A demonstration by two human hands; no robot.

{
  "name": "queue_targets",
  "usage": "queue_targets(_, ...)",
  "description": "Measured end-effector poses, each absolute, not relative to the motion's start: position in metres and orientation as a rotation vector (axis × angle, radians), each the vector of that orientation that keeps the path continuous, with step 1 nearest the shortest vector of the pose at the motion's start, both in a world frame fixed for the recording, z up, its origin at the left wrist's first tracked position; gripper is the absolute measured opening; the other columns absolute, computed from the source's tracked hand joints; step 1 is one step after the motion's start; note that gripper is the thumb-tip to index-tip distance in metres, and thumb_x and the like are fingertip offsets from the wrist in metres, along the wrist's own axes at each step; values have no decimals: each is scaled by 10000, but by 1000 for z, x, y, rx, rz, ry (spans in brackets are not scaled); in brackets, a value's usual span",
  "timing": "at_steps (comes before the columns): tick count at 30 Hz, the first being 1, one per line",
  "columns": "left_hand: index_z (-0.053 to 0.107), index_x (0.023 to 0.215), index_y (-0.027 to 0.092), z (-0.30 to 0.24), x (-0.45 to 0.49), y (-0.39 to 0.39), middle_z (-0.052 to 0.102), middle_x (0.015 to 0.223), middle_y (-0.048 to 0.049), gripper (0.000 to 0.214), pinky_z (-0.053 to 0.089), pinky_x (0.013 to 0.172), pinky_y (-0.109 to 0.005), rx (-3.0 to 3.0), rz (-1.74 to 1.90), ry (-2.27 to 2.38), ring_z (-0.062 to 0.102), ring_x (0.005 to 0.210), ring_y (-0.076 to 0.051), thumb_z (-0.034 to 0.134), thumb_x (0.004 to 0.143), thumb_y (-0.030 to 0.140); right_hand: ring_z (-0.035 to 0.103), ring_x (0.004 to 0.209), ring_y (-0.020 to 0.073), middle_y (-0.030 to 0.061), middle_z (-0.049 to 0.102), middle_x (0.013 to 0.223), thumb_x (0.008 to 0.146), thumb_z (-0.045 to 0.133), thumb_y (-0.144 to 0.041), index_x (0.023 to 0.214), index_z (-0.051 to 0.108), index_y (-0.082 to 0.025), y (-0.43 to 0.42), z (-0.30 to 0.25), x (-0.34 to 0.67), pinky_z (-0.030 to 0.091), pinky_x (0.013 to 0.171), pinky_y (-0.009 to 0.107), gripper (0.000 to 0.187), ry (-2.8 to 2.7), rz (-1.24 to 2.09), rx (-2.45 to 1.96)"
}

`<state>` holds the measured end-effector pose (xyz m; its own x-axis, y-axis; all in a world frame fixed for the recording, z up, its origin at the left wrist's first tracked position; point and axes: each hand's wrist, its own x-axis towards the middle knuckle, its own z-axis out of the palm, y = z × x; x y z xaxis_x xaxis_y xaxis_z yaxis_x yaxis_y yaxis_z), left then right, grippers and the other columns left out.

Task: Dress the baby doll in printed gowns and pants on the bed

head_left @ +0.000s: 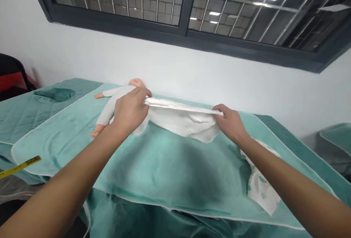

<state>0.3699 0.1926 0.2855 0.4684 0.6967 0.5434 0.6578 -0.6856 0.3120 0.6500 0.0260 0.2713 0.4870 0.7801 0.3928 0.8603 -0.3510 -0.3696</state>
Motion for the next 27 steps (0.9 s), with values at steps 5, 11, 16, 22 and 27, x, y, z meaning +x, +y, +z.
queue_targets(5,616,970,235,290,366,196,709,928,-32,195,452,685,-303,2395,918,1259,643,847,-235,522,841,346,593,731,198,16,687,775,787,497,-332,882,688,-233,8,293,654,382,603,255,236,-1189,-250,-2257)
queue_targets(11,634,959,245,264,387,226,719,884,-63,419,466,701,-343,2532,297,1356,665,823,-282,544,798,621,642,802,201,28,721,893,817,533,-381,857,695,-214,41,269,686,446,674,260,236,-1365,234,-2545)
queue_targets(16,582,1121,187,215,425,249,675,1096,-141,392,484,825,-389,2556,331,1514,628,1043,-318,568,855,475,615,999,302,151,668,1122,871,449,-283,1085,645,-157,82,216,690,463,819,389,316,-1365,26,-2711)
queue_targets(22,565,1146,165,129,470,214,602,1210,-130,307,444,966,-405,2835,624,1062,543,1153,-259,396,899,96,510,1241,276,149,566,1350,911,400,-208,1278,550,-131,115,137,638,406,1027,379,404,-1789,-234,-2319)
queue_targets(27,524,1272,104,90,485,217,508,1398,-182,368,363,1102,-472,2702,533,1234,428,1331,-303,411,950,240,470,1309,299,198,550,1378,953,361,-328,1317,517,-81,149,98,628,373,1082,441,467,-1664,-64,-2410)
